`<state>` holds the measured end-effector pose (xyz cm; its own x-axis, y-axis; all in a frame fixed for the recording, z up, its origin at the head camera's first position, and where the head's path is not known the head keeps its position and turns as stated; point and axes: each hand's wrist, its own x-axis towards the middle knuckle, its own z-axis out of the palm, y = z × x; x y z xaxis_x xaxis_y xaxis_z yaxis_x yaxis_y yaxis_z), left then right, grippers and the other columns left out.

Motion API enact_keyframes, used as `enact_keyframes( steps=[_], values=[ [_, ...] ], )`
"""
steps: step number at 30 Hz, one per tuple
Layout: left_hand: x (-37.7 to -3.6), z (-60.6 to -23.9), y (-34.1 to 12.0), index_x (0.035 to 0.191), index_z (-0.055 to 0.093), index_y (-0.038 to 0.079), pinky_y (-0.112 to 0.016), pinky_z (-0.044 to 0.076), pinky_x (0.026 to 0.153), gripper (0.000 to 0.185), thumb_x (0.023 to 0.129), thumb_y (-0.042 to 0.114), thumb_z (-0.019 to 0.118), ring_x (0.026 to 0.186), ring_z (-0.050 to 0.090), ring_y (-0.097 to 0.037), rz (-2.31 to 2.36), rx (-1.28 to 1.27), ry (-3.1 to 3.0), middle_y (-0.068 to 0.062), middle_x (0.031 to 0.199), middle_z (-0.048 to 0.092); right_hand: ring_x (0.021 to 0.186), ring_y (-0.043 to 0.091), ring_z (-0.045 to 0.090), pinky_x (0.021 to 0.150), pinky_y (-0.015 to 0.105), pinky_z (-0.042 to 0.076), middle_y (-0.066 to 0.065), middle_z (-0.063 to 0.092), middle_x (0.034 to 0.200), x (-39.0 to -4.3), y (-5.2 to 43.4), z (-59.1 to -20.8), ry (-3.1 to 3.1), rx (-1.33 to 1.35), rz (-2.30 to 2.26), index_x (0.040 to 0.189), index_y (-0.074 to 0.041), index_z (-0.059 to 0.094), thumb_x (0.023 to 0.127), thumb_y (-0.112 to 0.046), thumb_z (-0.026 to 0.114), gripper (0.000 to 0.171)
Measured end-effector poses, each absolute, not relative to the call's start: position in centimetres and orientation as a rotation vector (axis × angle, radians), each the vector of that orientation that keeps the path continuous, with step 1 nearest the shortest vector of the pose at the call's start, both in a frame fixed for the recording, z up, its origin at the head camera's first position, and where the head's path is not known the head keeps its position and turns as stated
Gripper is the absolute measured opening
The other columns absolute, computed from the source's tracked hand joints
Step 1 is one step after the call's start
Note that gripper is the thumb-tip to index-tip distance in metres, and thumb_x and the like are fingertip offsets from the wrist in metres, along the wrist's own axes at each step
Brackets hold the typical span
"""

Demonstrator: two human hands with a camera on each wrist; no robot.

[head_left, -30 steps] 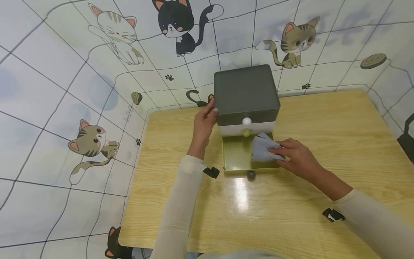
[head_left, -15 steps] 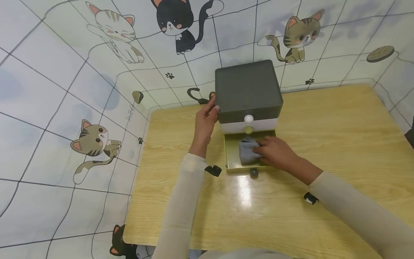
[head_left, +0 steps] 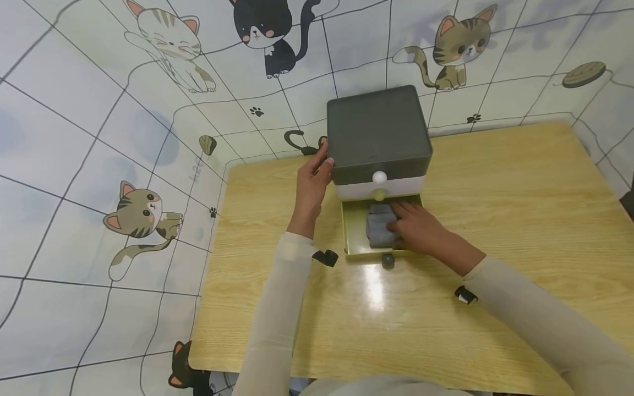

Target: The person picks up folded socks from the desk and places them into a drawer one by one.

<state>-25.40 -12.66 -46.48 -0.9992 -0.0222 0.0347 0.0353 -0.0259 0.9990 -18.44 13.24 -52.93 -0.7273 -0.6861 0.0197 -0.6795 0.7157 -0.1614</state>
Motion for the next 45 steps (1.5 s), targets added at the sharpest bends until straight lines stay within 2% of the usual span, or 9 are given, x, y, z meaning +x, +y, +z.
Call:
enact_keyframes(
  steps=[4, 8, 13, 16, 21, 29, 33, 36, 45],
  values=[
    [-25.4, -46.7, -12.7, 0.152, 0.057, 0.021, -0.039, 0.053, 0.106, 0.045, 0.108, 0.013, 0.059, 0.13, 0.062, -0.018, -2.219, -0.01, -2.161, -0.008, 0.148, 0.06, 0.137, 0.055, 0.047, 0.114, 0.062, 0.04, 0.039, 0.05, 0.146, -18.3, 13.5, -53.0, 2.834, -1.106, -0.364, 0.118, -0.002, 0.079, 0.089, -0.028, 0.086, 0.04],
    [-25.4, -46.9, -12.7, 0.152, 0.058, 0.023, -0.038, 0.053, 0.106, 0.045, 0.108, 0.014, 0.059, 0.129, 0.062, -0.018, -2.238, 0.003, -2.158, -0.006, 0.148, 0.06, 0.13, 0.051, 0.055, 0.105, 0.061, 0.048, 0.033, 0.058, 0.14, -17.2, 14.2, -53.2, 2.871, -1.039, -0.709, 0.12, 0.002, 0.077, 0.094, -0.014, 0.079, 0.031],
    [-25.5, -46.7, -12.7, 0.152, 0.058, 0.022, -0.039, 0.051, 0.108, 0.045, 0.108, 0.013, 0.059, 0.13, 0.062, -0.02, -2.239, -0.016, -2.153, -0.008, 0.148, 0.06, 0.105, 0.027, 0.073, 0.087, 0.039, 0.061, 0.016, 0.076, 0.112, -14.0, 14.6, -53.1, 2.657, -0.685, -1.509, 0.111, 0.003, 0.078, 0.101, -0.002, 0.068, 0.015],
    [-25.6, -46.5, -12.7, 0.152, 0.058, 0.023, -0.039, 0.051, 0.109, 0.045, 0.108, 0.013, 0.059, 0.132, 0.061, -0.02, -2.231, -0.018, -2.163, -0.007, 0.148, 0.06, 0.096, 0.017, 0.075, 0.085, 0.029, 0.061, 0.013, 0.078, 0.103, -11.9, 14.7, -53.5, 2.231, -0.422, -1.95, 0.109, 0.01, 0.074, 0.106, -0.004, 0.061, 0.019],
    [-25.7, -45.9, -12.7, 0.152, 0.058, 0.026, -0.038, 0.05, 0.109, 0.044, 0.109, 0.016, 0.059, 0.135, 0.058, -0.018, -2.223, -0.022, -2.178, -0.003, 0.149, 0.059, 0.105, 0.023, 0.075, 0.098, 0.041, 0.057, 0.014, 0.077, 0.111, -9.5, 14.4, -55.3, 1.461, -0.218, -2.36, 0.113, 0.015, 0.07, 0.111, -0.003, 0.05, 0.027],
    [-25.6, -46.3, -12.6, 0.151, 0.059, 0.026, -0.038, 0.051, 0.108, 0.044, 0.108, 0.014, 0.059, 0.133, 0.059, -0.018, -2.222, -0.008, -2.169, -0.002, 0.147, 0.061, 0.104, 0.028, 0.075, 0.099, 0.04, 0.056, 0.02, 0.074, 0.11, -6.8, 13.4, -57.4, 0.916, 0.334, -2.398, 0.113, 0.004, 0.067, 0.11, 0.001, 0.048, 0.02],
    [-25.2, -46.9, -12.7, 0.151, 0.059, 0.026, -0.039, 0.052, 0.107, 0.045, 0.108, 0.013, 0.059, 0.133, 0.059, -0.018, -2.206, 0.0, -2.175, -0.002, 0.147, 0.061, 0.113, 0.03, 0.072, 0.106, 0.041, 0.051, 0.022, 0.071, 0.119, -6.4, 12.7, -57.8, 0.875, 0.384, -2.379, 0.127, 0.006, 0.054, 0.111, 0.0, 0.047, 0.019],
    [-25.1, -47.2, -12.7, 0.151, 0.059, 0.027, -0.039, 0.052, 0.107, 0.045, 0.108, 0.014, 0.059, 0.133, 0.059, -0.017, -2.209, -0.008, -2.176, -0.002, 0.148, 0.061, 0.116, 0.03, 0.07, 0.109, 0.041, 0.048, 0.023, 0.07, 0.12, -6.5, 12.1, -58.0, 0.818, 0.432, -2.402, 0.127, 0.005, 0.049, 0.111, 0.0, 0.045, 0.017],
    [-25.1, -46.8, -12.5, 0.153, 0.057, 0.023, -0.039, 0.052, 0.107, 0.046, 0.108, 0.013, 0.058, 0.134, 0.058, -0.018, -2.189, -0.033, -2.172, -0.004, 0.149, 0.06, 0.112, 0.025, 0.072, 0.111, 0.037, 0.045, 0.019, 0.071, 0.113, -7.3, 10.9, -57.5, 0.746, 0.603, -2.427, 0.139, 0.008, 0.039, 0.111, -0.001, 0.044, 0.029]
  ],
)
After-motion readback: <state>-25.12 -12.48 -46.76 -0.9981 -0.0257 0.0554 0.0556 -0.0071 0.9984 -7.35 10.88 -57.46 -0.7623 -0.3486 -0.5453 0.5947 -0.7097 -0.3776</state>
